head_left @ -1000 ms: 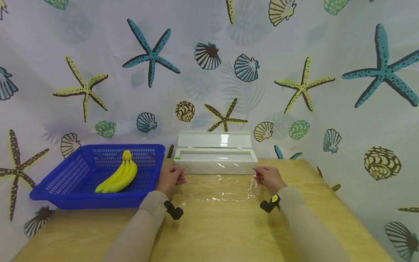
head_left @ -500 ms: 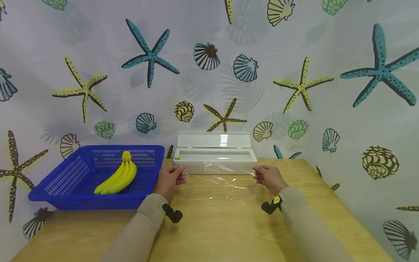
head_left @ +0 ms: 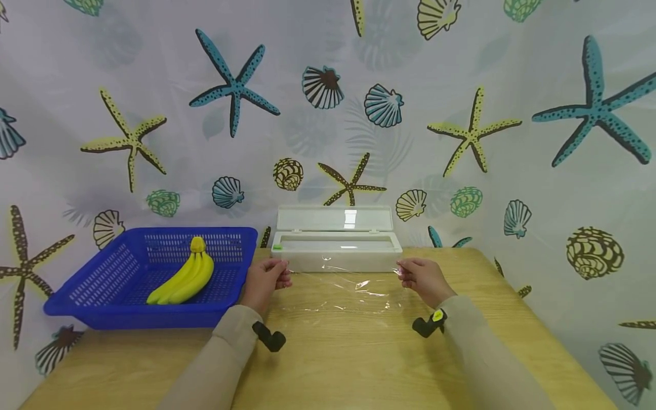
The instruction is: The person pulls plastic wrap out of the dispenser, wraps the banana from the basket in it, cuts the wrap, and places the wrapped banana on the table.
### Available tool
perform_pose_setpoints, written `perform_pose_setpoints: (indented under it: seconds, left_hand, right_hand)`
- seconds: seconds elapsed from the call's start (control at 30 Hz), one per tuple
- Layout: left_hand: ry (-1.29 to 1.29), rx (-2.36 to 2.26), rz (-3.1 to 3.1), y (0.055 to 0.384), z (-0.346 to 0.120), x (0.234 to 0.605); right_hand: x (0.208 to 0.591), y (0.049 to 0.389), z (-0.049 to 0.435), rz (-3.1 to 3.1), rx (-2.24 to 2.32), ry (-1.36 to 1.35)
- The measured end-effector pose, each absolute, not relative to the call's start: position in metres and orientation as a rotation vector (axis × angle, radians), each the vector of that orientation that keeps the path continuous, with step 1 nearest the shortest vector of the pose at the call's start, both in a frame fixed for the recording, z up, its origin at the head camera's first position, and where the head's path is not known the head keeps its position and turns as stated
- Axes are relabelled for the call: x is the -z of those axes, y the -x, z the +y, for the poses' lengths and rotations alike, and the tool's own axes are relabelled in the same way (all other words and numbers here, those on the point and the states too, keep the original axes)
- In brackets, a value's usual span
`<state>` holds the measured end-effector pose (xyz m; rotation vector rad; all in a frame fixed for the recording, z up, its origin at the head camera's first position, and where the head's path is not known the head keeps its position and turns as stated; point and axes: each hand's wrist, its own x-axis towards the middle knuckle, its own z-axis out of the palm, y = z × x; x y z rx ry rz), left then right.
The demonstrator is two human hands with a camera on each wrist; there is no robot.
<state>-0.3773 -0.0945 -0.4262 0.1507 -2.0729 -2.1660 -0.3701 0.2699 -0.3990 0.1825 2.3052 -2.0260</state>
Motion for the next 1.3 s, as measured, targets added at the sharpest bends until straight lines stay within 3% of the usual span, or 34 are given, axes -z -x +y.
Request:
perform_pose_setpoints:
  seconds: [1.3]
  left_hand:
    - [-0.069, 2.156, -2.131, 0.34, -0.098, 0.409]
  right_hand:
    - [0.394, 0.345, 0.283, 2.261, 2.071, -0.074]
